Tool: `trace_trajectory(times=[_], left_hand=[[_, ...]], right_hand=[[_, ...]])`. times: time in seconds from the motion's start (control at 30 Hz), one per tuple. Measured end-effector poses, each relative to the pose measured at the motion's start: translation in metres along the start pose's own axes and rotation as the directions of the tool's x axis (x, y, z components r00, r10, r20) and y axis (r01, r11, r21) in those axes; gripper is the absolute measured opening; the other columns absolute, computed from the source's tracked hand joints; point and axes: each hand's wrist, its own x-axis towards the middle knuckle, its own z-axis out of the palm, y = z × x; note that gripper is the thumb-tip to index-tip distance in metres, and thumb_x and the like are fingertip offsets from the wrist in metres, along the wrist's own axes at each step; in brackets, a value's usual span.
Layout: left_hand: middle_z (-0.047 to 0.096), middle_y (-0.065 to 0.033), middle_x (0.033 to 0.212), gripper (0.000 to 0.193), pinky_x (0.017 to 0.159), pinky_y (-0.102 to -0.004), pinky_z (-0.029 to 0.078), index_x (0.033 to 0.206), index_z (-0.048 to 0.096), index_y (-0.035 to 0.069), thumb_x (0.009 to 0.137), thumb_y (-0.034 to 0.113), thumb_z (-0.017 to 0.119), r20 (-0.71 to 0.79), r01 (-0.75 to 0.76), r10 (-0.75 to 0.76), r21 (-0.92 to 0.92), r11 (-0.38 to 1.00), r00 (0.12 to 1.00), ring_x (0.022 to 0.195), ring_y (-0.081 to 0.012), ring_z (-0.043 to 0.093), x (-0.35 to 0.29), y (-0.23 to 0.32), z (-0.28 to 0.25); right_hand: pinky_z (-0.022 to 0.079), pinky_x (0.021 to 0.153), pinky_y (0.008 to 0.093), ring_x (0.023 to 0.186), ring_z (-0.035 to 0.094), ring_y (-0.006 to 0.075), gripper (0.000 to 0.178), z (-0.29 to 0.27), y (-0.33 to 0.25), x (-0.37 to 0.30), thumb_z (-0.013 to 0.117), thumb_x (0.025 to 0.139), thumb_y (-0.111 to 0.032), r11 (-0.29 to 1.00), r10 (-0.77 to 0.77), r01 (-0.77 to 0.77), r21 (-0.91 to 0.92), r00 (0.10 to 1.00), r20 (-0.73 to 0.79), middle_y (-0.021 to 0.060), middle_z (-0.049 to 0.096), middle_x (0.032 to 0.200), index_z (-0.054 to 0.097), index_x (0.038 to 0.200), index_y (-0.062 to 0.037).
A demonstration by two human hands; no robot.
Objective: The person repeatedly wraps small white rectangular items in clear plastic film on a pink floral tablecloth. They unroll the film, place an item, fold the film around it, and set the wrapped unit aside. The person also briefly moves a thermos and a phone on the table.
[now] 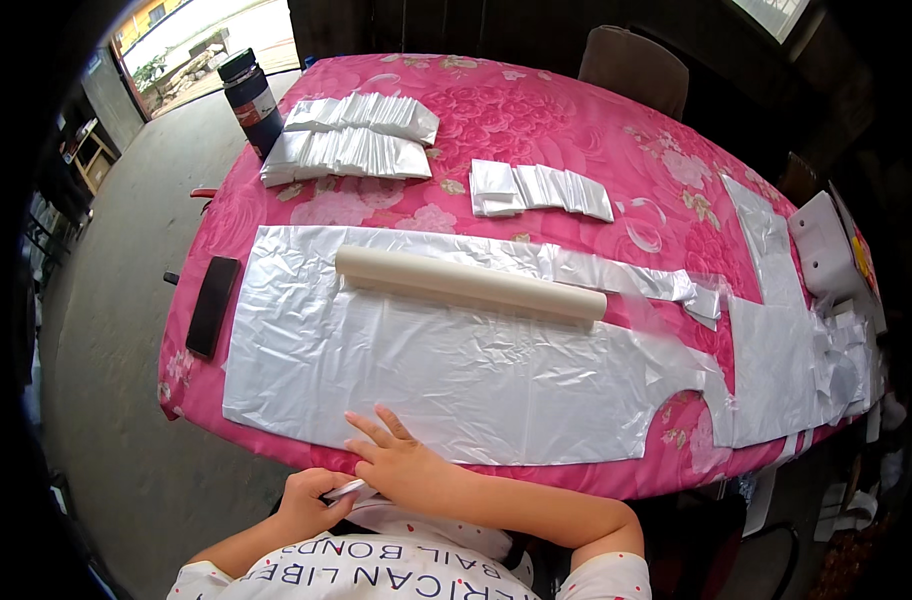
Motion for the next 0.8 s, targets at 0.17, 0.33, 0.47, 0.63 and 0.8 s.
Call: trace_trajectory(times=[0.17, 0.33, 0.47, 0.63, 0.8], left_hand=[[0.058, -0.0138, 0.115, 0.040, 0.080, -0.0314, 0.048, 0.105, 0.058, 0.004, 0.068, 0.009, 0.071, -0.170, -0.281, 0.280, 0.018, 0.960, 0.945, 0.099, -0.0264, 0.059, 0.039, 0.011, -0.022], [0.053, -0.0124, 0.121, 0.035, 0.086, -0.0294, 0.045, 0.112, 0.054, 0.001, 0.077, 0.001, 0.061, -0.211, -0.270, 0.220, -0.249, 0.930, 0.952, 0.108, -0.0202, 0.053, 0.138, 0.028, -0.048], [0.049, -0.0104, 0.124, 0.038, 0.094, -0.0299, 0.039, 0.122, 0.046, -0.002, 0.086, 0.008, 0.054, -0.057, -0.049, 0.025, -0.473, 0.880, 0.998, 0.113, -0.0178, 0.049, 0.242, 0.056, -0.049], [0.052, -0.0125, 0.116, 0.047, 0.090, -0.0338, 0.039, 0.121, 0.046, -0.001, 0.085, 0.027, 0.056, 0.020, 0.192, -0.213, -0.520, 0.832, 0.977, 0.107, -0.0195, 0.049, 0.355, 0.072, -0.026], [0.052, -0.0101, 0.108, 0.047, 0.087, -0.0349, 0.040, 0.117, 0.049, -0.001, 0.084, 0.032, 0.058, 0.099, 0.386, -0.398, -0.530, 0.755, 0.912, 0.100, -0.0196, 0.049, 0.422, 0.084, -0.013]], right_hand=[[0.036, 0.090, 0.0404, 0.096, 0.051, 0.0221, 0.009, -0.074, 0.071, -0.035, 0.066, 0.076, -0.009, 0.911, 0.339, -0.212, 0.354, 0.872, -0.352, 0.0049, 0.058, 0.093, 0.060, 0.081, -0.0060], [0.044, 0.075, 0.0228, 0.085, 0.055, 0.0086, 0.023, -0.132, 0.207, -0.091, 0.060, 0.086, -0.013, 0.582, 0.779, -0.054, 0.812, 0.323, -0.537, 0.0044, 0.062, 0.094, 0.058, 0.103, 0.0013], [0.041, 0.060, 0.0188, 0.066, 0.052, 0.0053, 0.025, -0.162, 0.306, -0.118, 0.061, 0.085, -0.016, 0.421, 0.907, -0.094, 0.902, 0.070, -0.416, 0.0001, 0.060, 0.084, 0.056, 0.106, -0.0027], [0.049, 0.068, 0.0288, 0.074, 0.061, 0.0203, 0.044, -0.167, 0.376, -0.115, 0.068, 0.074, -0.031, 0.290, 0.862, -0.766, 0.573, -0.050, -0.504, 0.0094, 0.063, 0.091, 0.058, 0.104, 0.0006], [0.048, 0.072, 0.0343, 0.082, 0.062, 0.0241, 0.048, -0.185, 0.391, -0.107, 0.072, 0.069, -0.040, 0.161, 0.947, -0.818, 0.553, -0.030, -0.320, 0.0155, 0.065, 0.092, 0.064, 0.095, -0.0008]])
